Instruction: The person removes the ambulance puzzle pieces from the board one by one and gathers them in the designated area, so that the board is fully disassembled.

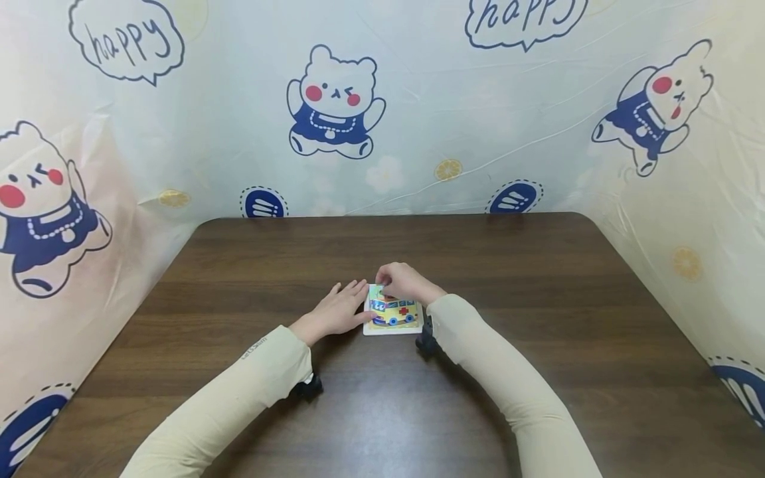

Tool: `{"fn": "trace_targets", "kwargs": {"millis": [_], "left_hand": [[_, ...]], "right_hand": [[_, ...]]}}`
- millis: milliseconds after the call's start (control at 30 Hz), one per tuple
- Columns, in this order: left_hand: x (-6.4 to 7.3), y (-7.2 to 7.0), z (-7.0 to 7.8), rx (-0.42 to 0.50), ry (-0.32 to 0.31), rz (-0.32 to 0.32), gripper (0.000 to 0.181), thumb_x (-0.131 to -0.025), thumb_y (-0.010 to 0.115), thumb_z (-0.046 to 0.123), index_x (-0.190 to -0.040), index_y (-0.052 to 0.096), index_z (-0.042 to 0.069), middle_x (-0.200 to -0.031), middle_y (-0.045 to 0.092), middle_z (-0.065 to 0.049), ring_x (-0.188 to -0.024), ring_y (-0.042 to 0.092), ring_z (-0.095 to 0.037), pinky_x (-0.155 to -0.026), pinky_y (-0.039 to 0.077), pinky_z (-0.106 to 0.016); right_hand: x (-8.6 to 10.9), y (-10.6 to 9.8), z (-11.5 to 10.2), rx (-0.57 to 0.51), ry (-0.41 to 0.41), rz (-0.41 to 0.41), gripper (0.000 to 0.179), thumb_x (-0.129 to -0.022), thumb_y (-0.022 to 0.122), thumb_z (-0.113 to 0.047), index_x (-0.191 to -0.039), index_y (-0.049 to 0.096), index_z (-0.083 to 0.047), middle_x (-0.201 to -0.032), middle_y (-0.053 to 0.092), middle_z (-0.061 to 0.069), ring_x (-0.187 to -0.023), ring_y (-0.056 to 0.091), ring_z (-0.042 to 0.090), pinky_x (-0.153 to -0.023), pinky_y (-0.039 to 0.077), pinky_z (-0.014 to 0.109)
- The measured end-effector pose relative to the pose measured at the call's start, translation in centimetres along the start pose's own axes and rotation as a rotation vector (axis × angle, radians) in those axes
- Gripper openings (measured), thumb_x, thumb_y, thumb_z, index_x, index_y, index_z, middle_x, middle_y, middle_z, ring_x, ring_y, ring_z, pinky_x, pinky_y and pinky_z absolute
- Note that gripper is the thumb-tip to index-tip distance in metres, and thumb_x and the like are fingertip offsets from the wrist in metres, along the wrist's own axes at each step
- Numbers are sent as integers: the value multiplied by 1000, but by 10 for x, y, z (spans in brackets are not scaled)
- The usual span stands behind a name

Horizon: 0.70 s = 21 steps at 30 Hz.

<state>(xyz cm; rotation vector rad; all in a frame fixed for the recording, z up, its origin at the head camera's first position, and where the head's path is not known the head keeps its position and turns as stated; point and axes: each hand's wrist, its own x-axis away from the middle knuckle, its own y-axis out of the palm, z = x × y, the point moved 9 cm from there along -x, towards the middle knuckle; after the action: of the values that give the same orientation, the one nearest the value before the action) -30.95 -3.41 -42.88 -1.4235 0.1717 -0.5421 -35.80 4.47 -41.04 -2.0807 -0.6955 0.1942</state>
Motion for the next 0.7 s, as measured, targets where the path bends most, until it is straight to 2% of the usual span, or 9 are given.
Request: {"fn": "trace_targets", "kwargs": {"millis": [167, 433, 700], "left_hand": [[-1, -1, -1, -6, -4, 11, 68, -94, 45, 47, -143, 30, 2, -147, 27, -12, -135, 21, -27, -107, 12, -49], [-4, -4, 1, -62, -13, 72, 55, -96, 47, 37, -139, 40, 2, -143, 36, -11, -133, 27, -28, -107, 16, -48], [-3, -6, 1, -29, -14, 91, 55, -95, 50, 36, -138, 42, 2, -142, 37, -12, -132, 28, -28, -107, 17, -47]], "right_hand": [[-1, 0, -1, 18, -6, 14, 11, -87, 63, -4, -97, 66, -5, -91, 61, 4, -84, 54, 18, -81, 46, 33], [-1, 0, -2, 18, -12, 19, 11, -86, 63, -2, -96, 67, -5, -90, 62, 4, -82, 54, 18, -80, 47, 32], [-3, -1, -1, 62, -14, 50, 5, -84, 66, -4, -88, 66, -6, -83, 61, 2, -77, 54, 17, -76, 48, 31]]}}
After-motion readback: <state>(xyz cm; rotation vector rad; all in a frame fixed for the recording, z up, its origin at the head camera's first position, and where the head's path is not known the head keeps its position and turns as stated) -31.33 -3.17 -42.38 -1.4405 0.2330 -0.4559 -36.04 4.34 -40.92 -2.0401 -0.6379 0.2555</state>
